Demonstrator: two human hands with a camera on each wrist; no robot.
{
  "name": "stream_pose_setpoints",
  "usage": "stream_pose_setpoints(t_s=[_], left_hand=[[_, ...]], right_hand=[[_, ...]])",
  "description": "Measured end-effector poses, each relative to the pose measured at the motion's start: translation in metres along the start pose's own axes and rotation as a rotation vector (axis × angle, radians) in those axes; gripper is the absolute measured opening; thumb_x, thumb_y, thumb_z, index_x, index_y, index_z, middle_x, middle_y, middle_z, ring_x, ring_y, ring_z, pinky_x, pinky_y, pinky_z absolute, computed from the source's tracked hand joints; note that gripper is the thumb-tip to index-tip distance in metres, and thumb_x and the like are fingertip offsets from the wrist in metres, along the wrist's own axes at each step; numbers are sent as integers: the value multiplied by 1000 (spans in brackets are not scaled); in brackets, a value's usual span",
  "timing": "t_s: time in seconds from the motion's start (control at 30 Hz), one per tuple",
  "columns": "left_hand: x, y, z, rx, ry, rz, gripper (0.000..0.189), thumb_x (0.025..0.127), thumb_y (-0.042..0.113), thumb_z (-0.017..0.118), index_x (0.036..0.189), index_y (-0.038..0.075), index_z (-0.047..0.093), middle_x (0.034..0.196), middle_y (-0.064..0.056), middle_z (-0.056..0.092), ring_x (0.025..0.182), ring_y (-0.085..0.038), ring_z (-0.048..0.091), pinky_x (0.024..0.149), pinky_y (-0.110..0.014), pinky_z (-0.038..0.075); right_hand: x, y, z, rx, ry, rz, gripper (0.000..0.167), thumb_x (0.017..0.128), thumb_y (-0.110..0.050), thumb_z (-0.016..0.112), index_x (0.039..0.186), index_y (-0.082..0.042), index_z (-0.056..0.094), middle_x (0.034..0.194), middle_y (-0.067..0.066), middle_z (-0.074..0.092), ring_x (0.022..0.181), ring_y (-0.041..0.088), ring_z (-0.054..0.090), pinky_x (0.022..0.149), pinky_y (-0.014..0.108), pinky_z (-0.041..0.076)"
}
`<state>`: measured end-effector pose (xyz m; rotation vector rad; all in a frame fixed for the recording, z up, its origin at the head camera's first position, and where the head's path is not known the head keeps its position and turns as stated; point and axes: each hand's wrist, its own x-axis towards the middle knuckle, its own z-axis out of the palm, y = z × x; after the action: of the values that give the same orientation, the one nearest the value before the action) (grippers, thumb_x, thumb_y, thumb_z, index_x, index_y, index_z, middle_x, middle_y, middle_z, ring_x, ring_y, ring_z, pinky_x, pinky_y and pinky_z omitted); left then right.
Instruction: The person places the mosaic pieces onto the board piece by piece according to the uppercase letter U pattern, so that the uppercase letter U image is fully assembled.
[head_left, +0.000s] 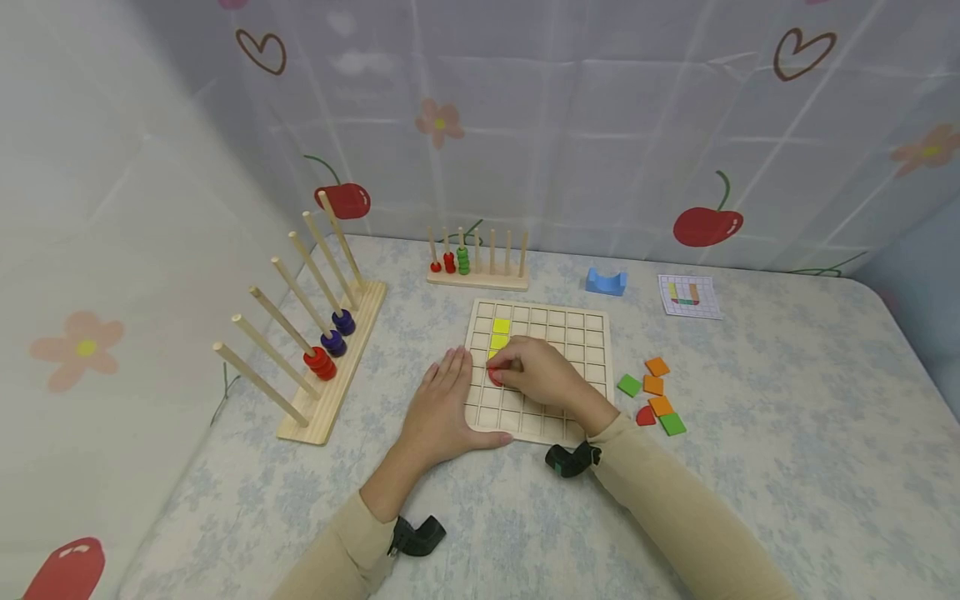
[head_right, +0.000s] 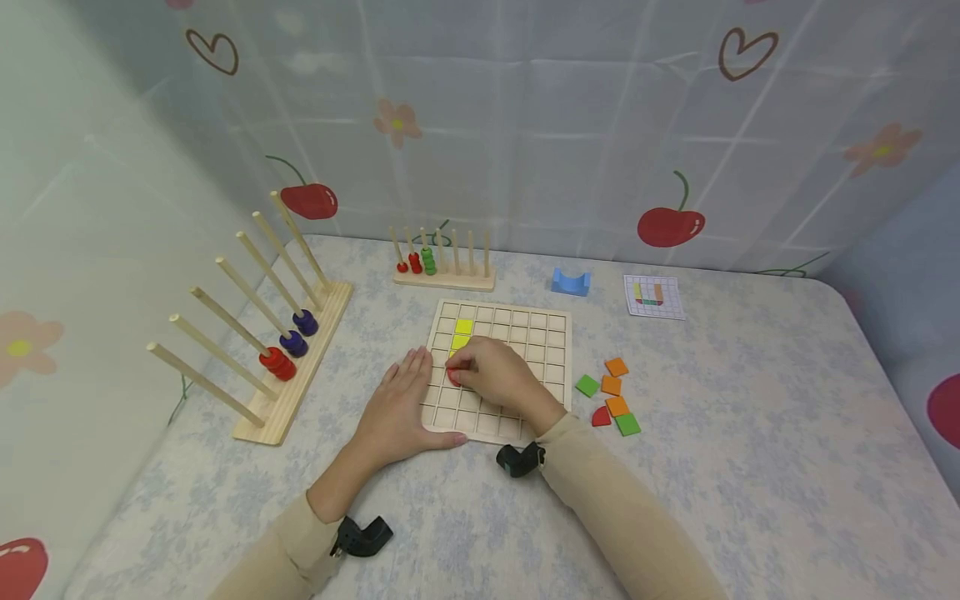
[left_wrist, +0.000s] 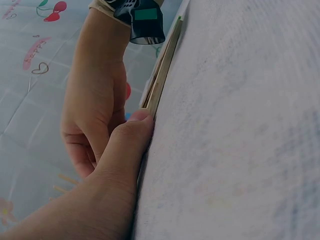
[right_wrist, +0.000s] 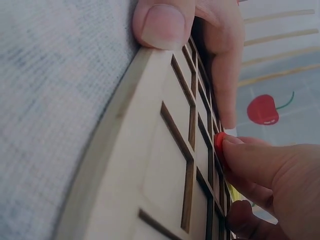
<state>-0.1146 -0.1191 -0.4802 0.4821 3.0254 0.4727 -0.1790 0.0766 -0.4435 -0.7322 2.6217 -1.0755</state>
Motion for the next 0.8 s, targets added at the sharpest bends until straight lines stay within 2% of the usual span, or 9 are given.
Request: stream_pose_setpoints(t_s=[0.23, 0.4, 0.43, 0.53, 0.63, 0.67, 0.8], left_hand=[[0, 0, -1, -1, 2, 8, 137, 65, 91, 57, 158, 1, 12, 167, -13, 12, 156, -24, 9, 126, -45, 12], [-1, 0, -1, -5, 14, 19, 136, 66, 91, 57, 158, 0, 14, 166, -15, 14, 156, -26, 10, 126, -46, 13], [-1, 0, -1, -5, 16, 19, 136, 66, 91, 57, 158, 0, 14, 166, -15, 14, 156, -26, 10, 126, -46, 13], [-1, 1, -1, -7, 18, 16, 137, 66, 91, 57, 157, -1, 15, 166, -16, 15, 156, -27, 11, 126, -47, 13], [-1, 1, -1, -2, 15, 8, 137, 65, 91, 58, 157, -1, 16, 166, -16, 15, 156, -27, 11, 126, -47, 14], [-1, 1, -1, 1, 13, 3, 137, 65, 91, 58, 157, -1, 15, 166, -15, 15, 156, -27, 11, 126, -46, 13], [-1, 2, 0, 10, 2, -11, 139, 63, 92, 57, 158, 0, 14, 166, -14, 14, 156, -26, 10, 126, -45, 13]], right_hand=[[-1, 0, 0, -1, -15, 5, 15, 93, -21, 71, 105, -19, 79, 94, -7, 66, 82, 9, 57, 74, 28, 49], [-2, -1, -1, -17, -29, -8, 12, 92, -17, 72, 100, -19, 80, 94, -8, 67, 88, 9, 60, 81, 31, 52], [-2, -1, -1, -17, -30, -12, 11, 91, -17, 72, 100, -18, 80, 94, -8, 68, 90, 8, 61, 87, 32, 52], [-7, -1, -4, -4, -38, -18, 12, 91, -16, 72, 101, -18, 79, 95, -8, 68, 90, 8, 61, 88, 33, 53], [-14, 0, -10, -1, -26, -10, 14, 93, -19, 71, 105, -18, 77, 95, -8, 68, 81, 9, 59, 80, 31, 53], [-18, 0, -13, 0, -18, -6, 14, 93, -20, 70, 106, -17, 76, 95, -7, 67, 77, 10, 58, 72, 29, 51], [-32, 7, -28, -4, 23, 20, 18, 94, -22, 69, 111, -15, 74, 95, -5, 67, 71, 12, 55, 67, 28, 50]])
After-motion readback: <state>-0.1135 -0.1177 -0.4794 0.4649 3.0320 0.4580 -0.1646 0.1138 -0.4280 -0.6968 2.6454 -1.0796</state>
